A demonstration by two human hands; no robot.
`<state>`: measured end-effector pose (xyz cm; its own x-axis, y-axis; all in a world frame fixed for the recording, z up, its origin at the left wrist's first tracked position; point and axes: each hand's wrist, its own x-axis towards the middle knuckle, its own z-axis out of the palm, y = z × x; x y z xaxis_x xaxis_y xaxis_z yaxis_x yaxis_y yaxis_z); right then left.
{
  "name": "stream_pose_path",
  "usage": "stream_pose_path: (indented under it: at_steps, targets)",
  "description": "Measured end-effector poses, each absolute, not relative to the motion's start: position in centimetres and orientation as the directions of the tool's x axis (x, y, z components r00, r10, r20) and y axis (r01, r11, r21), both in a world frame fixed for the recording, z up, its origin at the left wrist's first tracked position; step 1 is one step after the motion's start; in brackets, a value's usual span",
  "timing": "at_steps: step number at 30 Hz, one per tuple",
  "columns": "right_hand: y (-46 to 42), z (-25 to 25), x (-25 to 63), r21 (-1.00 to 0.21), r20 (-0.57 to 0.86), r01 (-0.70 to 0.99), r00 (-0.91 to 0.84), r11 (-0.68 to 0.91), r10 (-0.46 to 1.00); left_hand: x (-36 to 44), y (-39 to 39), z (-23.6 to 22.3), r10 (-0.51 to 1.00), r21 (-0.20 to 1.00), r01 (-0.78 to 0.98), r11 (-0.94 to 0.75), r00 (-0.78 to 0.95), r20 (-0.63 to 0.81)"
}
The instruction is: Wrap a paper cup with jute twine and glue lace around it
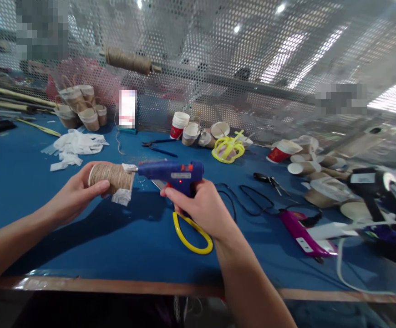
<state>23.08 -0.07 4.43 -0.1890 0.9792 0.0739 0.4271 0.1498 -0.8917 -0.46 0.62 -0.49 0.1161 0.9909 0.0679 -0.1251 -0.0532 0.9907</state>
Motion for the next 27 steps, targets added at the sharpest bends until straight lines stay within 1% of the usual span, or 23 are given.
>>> stream_pose_path:
  at_steps: [2,7,9,11,15,21,27]
  targets:
    - [-0.5,4.1,23.1,-0.855,0.088,0.489,-0.188,0.171,0.978,-0.5,0.8,-0.6,0.993,0.99,-0.13,-0.05,0.101,0.063]
    - [-0.9,3.5,23.2,-0.824,0.228,0.49,-0.172,0.284,0.958,-0.6,1.0,-0.7,0.995,0.992,-0.116,-0.045,0.088,0.055]
    - [-1.0,3.4,23.2,-0.799,0.257,0.511,-0.185,0.316,0.949,-0.7,1.0,-0.6,0.996,0.994,-0.101,-0.043,0.08,0.051]
    - [-1.0,3.3,23.2,-0.785,0.25,0.534,-0.191,0.314,0.949,-0.7,1.0,-0.5,0.996,0.995,-0.088,-0.043,0.07,0.05]
    - [-1.2,3.0,23.1,-0.801,0.206,0.543,-0.144,0.251,0.968,-0.6,0.9,-0.5,0.997,0.996,-0.081,-0.039,0.059,0.044]
    - [-1.2,2.7,23.5,-0.787,0.184,0.56,-0.189,0.26,0.965,-0.7,0.9,-0.5,0.997,0.996,-0.079,-0.049,0.061,0.054]
    - [-1.3,2.7,23.7,-0.772,0.211,0.566,-0.201,0.29,0.957,-0.7,0.9,-0.5,0.997,0.995,-0.087,-0.044,0.054,0.048]
